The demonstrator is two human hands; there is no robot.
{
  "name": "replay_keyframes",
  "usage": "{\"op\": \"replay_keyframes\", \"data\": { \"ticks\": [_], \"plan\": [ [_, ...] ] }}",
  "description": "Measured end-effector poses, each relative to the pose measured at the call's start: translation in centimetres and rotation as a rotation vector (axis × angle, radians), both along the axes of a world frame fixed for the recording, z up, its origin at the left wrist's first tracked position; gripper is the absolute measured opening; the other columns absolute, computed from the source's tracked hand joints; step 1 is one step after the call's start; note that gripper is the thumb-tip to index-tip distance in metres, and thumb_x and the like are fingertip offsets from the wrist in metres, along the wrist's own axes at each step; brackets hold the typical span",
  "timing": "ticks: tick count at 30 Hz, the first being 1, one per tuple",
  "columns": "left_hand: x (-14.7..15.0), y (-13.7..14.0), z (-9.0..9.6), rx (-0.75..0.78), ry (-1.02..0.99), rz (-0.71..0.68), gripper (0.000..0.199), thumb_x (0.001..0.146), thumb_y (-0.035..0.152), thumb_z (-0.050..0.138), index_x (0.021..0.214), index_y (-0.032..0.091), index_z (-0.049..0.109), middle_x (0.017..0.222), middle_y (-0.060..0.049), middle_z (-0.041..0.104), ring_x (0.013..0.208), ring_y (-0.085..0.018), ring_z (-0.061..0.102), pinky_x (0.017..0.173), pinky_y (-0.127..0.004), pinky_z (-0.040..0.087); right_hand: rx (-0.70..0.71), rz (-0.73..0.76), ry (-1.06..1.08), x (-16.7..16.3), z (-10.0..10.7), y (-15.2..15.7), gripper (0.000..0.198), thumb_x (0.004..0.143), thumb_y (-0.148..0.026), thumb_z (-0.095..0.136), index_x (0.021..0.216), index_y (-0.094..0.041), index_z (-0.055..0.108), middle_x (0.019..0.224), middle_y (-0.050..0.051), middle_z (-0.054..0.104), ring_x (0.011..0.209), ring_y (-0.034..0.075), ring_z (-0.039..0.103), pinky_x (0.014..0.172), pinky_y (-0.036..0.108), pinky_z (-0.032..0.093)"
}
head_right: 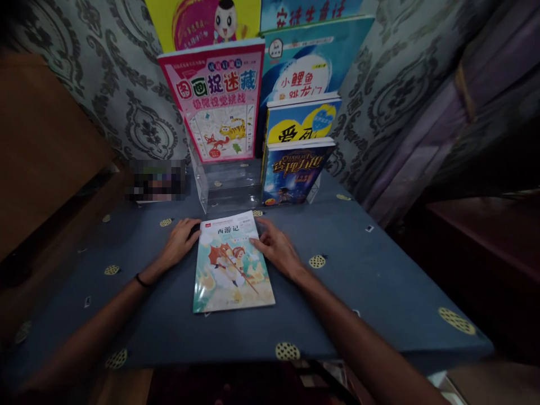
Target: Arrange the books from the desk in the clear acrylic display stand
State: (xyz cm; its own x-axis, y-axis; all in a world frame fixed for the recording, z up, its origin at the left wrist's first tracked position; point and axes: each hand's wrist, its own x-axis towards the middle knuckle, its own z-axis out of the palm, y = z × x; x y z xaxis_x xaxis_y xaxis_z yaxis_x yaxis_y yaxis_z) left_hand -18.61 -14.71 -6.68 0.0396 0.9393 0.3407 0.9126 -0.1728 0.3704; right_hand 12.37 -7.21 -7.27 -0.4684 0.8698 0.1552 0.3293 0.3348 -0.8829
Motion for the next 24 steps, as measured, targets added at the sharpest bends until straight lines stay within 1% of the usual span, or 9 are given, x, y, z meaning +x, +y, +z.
{"op": "replay_keyframes", "data": {
  "ticks": [3,5,7,10,12,15,18,20,24],
  "plan": [
    [0.0,0.0,-0.7,0.024,-0.026,0.015,0.025,0.1,0.025,0.05,0.121,0.016,0.061,0.117,-0.011,0.067,0.112,-0.026,0.061,0.104,-0.045,0.048,0.281,-0.137,-0.221,0.3,0.4,-0.1,0.043,0.09,-0.04,0.062,0.129,-0.021,0.063,0.078,0.003,0.07,0.066,0.022,0.066,0.062,0.036,0.054],
    [0.0,-0.1,-1.1,0.06,-0.052,0.018,0.021,0.099,0.025,0.052,0.116,0.018,0.062,0.114,-0.01,0.067,0.109,-0.025,0.062,0.102,-0.043,0.049,0.433,-0.142,-0.295,-0.3,0.9,-0.5,0.034,0.094,-0.034,0.055,0.122,-0.02,0.067,0.086,0.007,0.072,0.075,0.025,0.069,0.068,0.038,0.056],
    [0.0,0.0,-1.4,0.097,-0.078,0.006,0.017,0.099,0.024,0.053,0.111,0.019,0.063,0.112,-0.009,0.068,0.107,-0.024,0.062,0.099,-0.042,0.05,0.562,-0.025,-0.31,-1.7,1.5,-1.0,0.031,0.098,-0.03,0.048,0.117,-0.019,0.07,0.097,0.011,0.073,0.087,0.026,0.07,0.078,0.04,0.058],
    [-0.1,0.0,-1.6,0.114,-0.096,-0.012,0.017,0.099,0.023,0.053,0.11,0.019,0.064,0.112,-0.008,0.068,0.107,-0.024,0.062,0.101,-0.043,0.049,0.681,0.259,-0.312,-5.1,2.5,-1.8,0.031,0.101,-0.027,0.047,0.119,-0.019,0.07,0.115,0.014,0.072,0.107,0.028,0.067,0.095,0.046,0.056],
    [-0.2,0.0,-1.7,0.106,-0.099,-0.017,0.019,0.098,0.023,0.053,0.113,0.019,0.064,0.115,-0.009,0.067,0.108,-0.025,0.061,0.101,-0.044,0.048,0.689,0.401,-0.35,-7.7,2.8,-2.1,0.033,0.102,-0.026,0.047,0.127,-0.018,0.067,0.128,0.015,0.069,0.12,0.029,0.063,0.103,0.049,0.051],
    [-0.2,0.0,-1.9,0.105,-0.109,-0.027,0.025,0.097,0.018,0.05,0.118,0.018,0.064,0.117,-0.009,0.066,0.11,-0.025,0.06,0.101,-0.044,0.049,0.658,0.52,-0.442,-10.8,2.4,-2.0,0.039,0.102,-0.023,0.048,0.137,-0.011,0.06,0.139,0.02,0.063,0.133,0.03,0.056,0.113,0.052,0.044],
    [-0.1,0.0,-2.1,0.114,-0.125,-0.034,0.033,0.093,0.011,0.047,0.12,0.018,0.063,0.119,-0.01,0.066,0.111,-0.025,0.059,0.101,-0.045,0.049,0.629,0.539,-0.5,-12.4,1.3,-1.8,0.046,0.102,-0.024,0.049,0.143,-0.004,0.053,0.146,0.024,0.057,0.144,0.031,0.046,0.121,0.054,0.034],
    [-0.1,0.0,-2.2,0.117,-0.132,-0.04,0.037,0.09,0.008,0.046,0.123,0.018,0.062,0.12,-0.01,0.066,0.112,-0.025,0.058,0.102,-0.045,0.048,0.616,0.516,-0.495,-12.8,0.7,-1.7,0.048,0.103,-0.027,0.048,0.145,-0.004,0.051,0.151,0.024,0.052,0.149,0.031,0.04,0.124,0.055,0.03],
    [0.0,0.0,-2.2,0.104,-0.13,-0.038,0.047,0.089,0.007,0.045,0.133,0.019,0.058,0.123,-0.01,0.065,0.114,-0.026,0.058,0.104,-0.046,0.047,0.629,0.527,-0.48,-12.7,0.7,-1.6,0.048,0.104,-0.03,0.046,0.146,-0.007,0.05,0.155,0.024,0.047,0.152,0.032,0.035,0.124,0.056,0.03]
  ]
}}
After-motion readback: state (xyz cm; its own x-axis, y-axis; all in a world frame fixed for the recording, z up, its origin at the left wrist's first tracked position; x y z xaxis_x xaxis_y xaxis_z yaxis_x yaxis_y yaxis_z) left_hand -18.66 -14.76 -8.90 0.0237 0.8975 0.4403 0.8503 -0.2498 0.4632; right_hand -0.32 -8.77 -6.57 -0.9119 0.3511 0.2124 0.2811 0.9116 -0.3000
